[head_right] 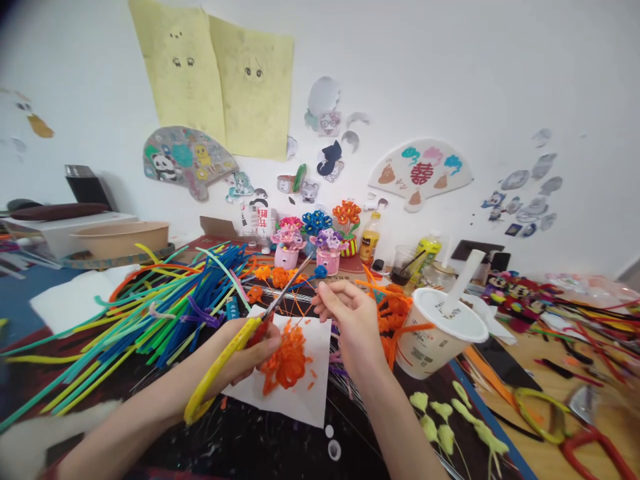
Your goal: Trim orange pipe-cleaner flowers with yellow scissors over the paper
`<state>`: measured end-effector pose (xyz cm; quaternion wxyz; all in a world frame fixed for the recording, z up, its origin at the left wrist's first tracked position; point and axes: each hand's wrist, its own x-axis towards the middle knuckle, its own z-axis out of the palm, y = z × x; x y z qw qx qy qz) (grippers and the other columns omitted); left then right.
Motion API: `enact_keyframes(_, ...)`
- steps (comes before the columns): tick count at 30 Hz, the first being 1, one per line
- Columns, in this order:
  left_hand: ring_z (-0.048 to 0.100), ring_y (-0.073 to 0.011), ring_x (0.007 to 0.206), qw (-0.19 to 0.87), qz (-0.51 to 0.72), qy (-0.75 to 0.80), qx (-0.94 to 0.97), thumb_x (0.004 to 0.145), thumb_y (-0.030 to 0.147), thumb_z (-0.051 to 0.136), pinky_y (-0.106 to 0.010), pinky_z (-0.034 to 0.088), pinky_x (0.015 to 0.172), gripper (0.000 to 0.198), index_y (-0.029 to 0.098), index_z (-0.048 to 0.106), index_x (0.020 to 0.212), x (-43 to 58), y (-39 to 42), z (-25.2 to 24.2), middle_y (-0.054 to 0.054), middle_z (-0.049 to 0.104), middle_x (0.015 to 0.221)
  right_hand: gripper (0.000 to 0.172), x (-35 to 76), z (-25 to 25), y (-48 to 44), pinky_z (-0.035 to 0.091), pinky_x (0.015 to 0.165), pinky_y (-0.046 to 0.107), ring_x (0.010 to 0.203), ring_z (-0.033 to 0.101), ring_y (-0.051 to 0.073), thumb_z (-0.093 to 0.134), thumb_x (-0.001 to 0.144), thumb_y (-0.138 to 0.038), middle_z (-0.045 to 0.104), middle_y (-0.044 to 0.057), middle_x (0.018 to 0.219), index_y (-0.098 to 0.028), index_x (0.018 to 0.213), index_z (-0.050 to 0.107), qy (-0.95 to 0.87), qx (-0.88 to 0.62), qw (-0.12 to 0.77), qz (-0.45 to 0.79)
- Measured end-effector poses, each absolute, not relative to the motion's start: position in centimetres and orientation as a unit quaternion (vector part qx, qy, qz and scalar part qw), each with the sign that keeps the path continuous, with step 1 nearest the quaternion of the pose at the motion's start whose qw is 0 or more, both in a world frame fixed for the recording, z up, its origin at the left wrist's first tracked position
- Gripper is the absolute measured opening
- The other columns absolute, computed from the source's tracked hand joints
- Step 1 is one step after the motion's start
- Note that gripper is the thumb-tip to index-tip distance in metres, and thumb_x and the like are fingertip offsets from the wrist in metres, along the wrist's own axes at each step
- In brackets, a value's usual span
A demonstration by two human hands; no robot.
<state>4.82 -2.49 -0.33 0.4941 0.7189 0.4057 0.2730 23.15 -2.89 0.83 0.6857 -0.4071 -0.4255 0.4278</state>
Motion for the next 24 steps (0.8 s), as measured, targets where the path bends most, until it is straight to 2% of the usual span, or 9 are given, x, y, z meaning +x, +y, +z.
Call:
enact_keyframes(3,0.041,-0.007,0.051,0.51,0.272,0.364,0.731,0.081,0.049,0.051,-0.019,0.033,0.049,0.033,0.017,0.053,0.072,4.8,-2.5,-0.7,0.005,0.051,0.058,0.023,23.1,0.8,-2.9,0.043,0.048,0.021,0.054,0.058,0.012,0.08,0.062,-0.035,0.065,0.002,0.06,-0.015,0.063,0.066,-0.415,-0.405,0.69,0.433)
enact_keyframes(7,0.034,-0.0065,0.05,0.488,0.281,0.362,0.743,0.083,0.046,0.049,-0.019,0.029,0.046,0.033,0.018,0.047,0.067,4.8,-2.7,-0.7,0.008,0.04,0.055,0.025,23.1,0.7,-2.8,0.045,0.048,0.021,0.054,0.06,0.012,0.079,0.062,-0.037,0.066,0.002,0.06,-0.015,0.064,0.066,-0.42,-0.403,0.682,0.443)
enact_keyframes(14,0.035,-0.0077,0.052,0.474,0.292,0.382,0.738,0.08,0.047,0.051,-0.02,0.03,0.049,0.033,0.018,0.047,0.067,4.8,-2.9,0.3,0.006,0.041,0.057,0.027,22.6,0.1,-2.9,0.048,0.05,0.024,0.054,0.061,0.014,0.073,0.07,-0.041,0.068,0.004,0.062,-0.015,0.068,0.065,-0.54,-0.422,0.567,0.458)
enact_keyframes(24,0.027,-0.007,0.052,0.486,0.31,0.393,0.717,0.081,0.047,0.045,-0.02,0.023,0.045,0.034,0.02,0.037,0.063,4.9,-3.4,0.9,0.007,0.031,0.058,0.025,22.5,0.7,-3.4,0.046,0.049,0.025,0.049,0.057,0.013,0.073,0.071,-0.038,0.066,0.003,0.054,-0.016,0.061,0.064,-0.575,-0.422,0.563,0.418)
